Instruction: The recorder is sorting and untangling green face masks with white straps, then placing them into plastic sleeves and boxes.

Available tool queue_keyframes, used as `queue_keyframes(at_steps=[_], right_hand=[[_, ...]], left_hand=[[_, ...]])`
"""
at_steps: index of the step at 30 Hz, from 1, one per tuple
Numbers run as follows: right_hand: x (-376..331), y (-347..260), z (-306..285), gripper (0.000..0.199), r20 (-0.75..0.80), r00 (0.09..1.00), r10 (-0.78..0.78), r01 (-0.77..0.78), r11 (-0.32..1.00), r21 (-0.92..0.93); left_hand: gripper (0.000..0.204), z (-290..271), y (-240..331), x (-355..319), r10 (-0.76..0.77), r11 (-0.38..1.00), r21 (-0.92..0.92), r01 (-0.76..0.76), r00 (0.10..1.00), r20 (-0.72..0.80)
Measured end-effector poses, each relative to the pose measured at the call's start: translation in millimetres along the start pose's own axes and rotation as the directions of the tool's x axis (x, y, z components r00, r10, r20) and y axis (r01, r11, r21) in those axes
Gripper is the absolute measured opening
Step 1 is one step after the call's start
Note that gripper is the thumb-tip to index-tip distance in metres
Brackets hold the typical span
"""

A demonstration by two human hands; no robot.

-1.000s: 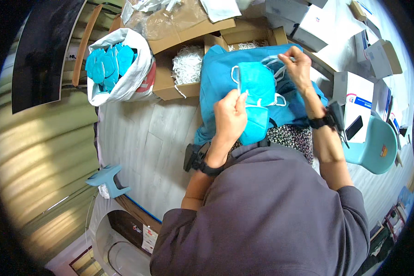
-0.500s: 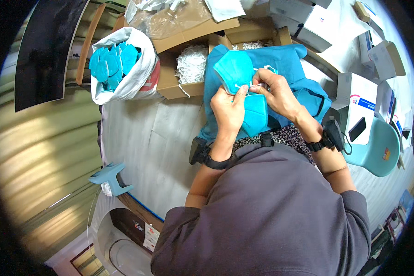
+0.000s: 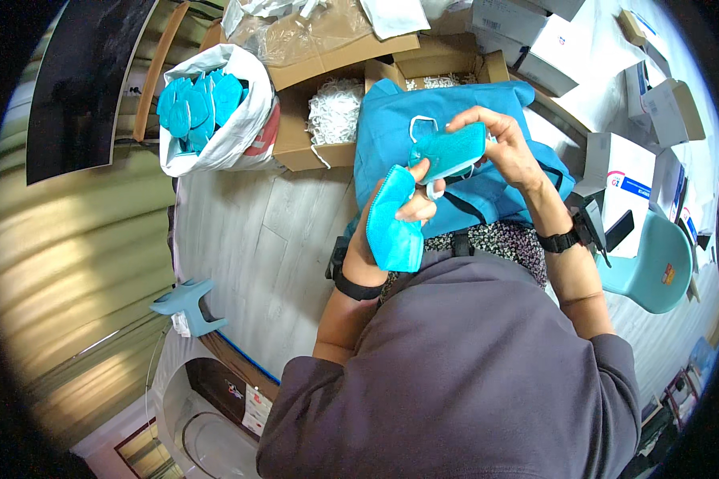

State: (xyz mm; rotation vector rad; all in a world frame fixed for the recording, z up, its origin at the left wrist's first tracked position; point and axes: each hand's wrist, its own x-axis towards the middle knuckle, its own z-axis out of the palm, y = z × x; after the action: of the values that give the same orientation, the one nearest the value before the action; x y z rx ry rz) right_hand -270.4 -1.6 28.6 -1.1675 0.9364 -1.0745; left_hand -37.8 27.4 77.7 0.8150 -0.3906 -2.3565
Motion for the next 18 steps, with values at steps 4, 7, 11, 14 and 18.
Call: queue_keyframes(at_steps=[4, 7, 11, 14, 18], right_hand=[[4.3, -0.4, -1.6, 0.013, -0.034, 0.988, 0.148, -0.144, 0.985, 0.099], [4.9, -5.4, 1.9, 0.014, -0.029, 0.976, 0.214, -0.208, 0.968, 0.143], [11.5, 5.7, 1.6, 0.018, 0.09, 0.962, 0.259, -0.264, 0.963, 0.053], [16.0, 7.1, 22.7, 0.02, -0.332, 0.942, 0.043, -0.081, 0.992, -0.1], [10.3, -9.0, 33.6, 0.02, -0.139, 0.99, 0.018, -0.034, 0.993, -0.11]], left_hand=[[0.056, -9.6, 1.8, -0.5, 0.168, 0.86, 0.499, -0.108, 0.983, -0.077], [0.052, -14.1, -2.2, 0.1, 0.584, 0.303, 0.943, -0.14, 0.809, -0.067], [0.02, -1.9, 4.1, 7.3, 0.538, 0.267, 0.96, -0.082, 0.839, -0.078], [0.015, -7.5, 2.7, 17.7, 0.653, -0.037, 0.997, -0.061, 0.754, 0.071], [0.016, -13.9, 0.3, 22.0, 0.683, -0.052, 0.999, -0.014, 0.729, 0.046]])
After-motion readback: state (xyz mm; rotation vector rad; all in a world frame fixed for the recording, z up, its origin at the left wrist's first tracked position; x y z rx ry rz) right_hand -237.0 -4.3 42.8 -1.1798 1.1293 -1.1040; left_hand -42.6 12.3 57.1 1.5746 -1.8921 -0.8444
